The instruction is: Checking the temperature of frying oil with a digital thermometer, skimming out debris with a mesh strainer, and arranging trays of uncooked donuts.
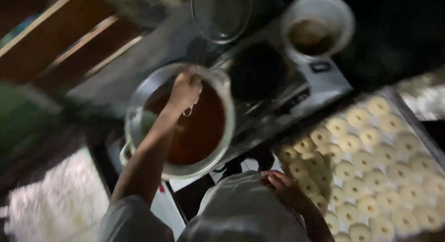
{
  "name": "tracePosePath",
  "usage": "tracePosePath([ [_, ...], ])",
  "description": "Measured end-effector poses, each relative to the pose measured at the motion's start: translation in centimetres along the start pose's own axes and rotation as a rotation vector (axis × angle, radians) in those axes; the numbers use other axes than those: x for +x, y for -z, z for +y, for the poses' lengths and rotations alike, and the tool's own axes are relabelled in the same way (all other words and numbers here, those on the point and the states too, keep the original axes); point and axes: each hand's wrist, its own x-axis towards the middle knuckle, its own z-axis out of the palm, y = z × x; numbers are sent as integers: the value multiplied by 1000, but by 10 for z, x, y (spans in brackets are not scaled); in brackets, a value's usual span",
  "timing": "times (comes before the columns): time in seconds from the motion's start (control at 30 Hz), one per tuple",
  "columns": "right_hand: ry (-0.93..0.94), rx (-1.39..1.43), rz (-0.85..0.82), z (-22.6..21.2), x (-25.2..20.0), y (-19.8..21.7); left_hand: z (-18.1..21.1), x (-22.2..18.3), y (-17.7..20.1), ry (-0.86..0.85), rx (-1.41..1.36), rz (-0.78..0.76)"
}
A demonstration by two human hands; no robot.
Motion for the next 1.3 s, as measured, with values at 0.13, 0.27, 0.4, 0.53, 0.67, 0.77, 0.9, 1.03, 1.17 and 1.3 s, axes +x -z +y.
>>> tracePosePath([
  [0.13, -202, -37, -18, -49, -3, -24, -154, -52, 68, -63, 177, 312],
  [0.27, -322, -18, -57, -88, -17, -45, -223, -136, 90, 56, 561, 437],
  [0.4, -293, -83, -132, -127, -30, -53, -177, -185, 81, 537, 284, 499],
  [0.53, -390, -59, -178, -141, -29, -51, -209, -178, 63, 650, 407, 442],
  [0.67, -310, -138, -241, -133, -23, -41, -223, -158, 34, 673, 448, 335],
  [0.77, -389, -196, -188, -141, -28, -37, -220, -144, 10, 638, 405, 324],
  [0.9, -366, 36, -132, -129, -32, -34, -168, -133, -4, 732, 205, 273],
  [1.03, -346, -227, -115, -127, -30, -34, -174, -131, -26, 650, 230, 254],
  [1.17, -295, -258, -137, -120, -22, -30, -149, -143, -42, 697, -26, 270],
  [1.3, -311, -260, -135, -127, -17, -33, -222, -154, -83, 67, 185, 363],
])
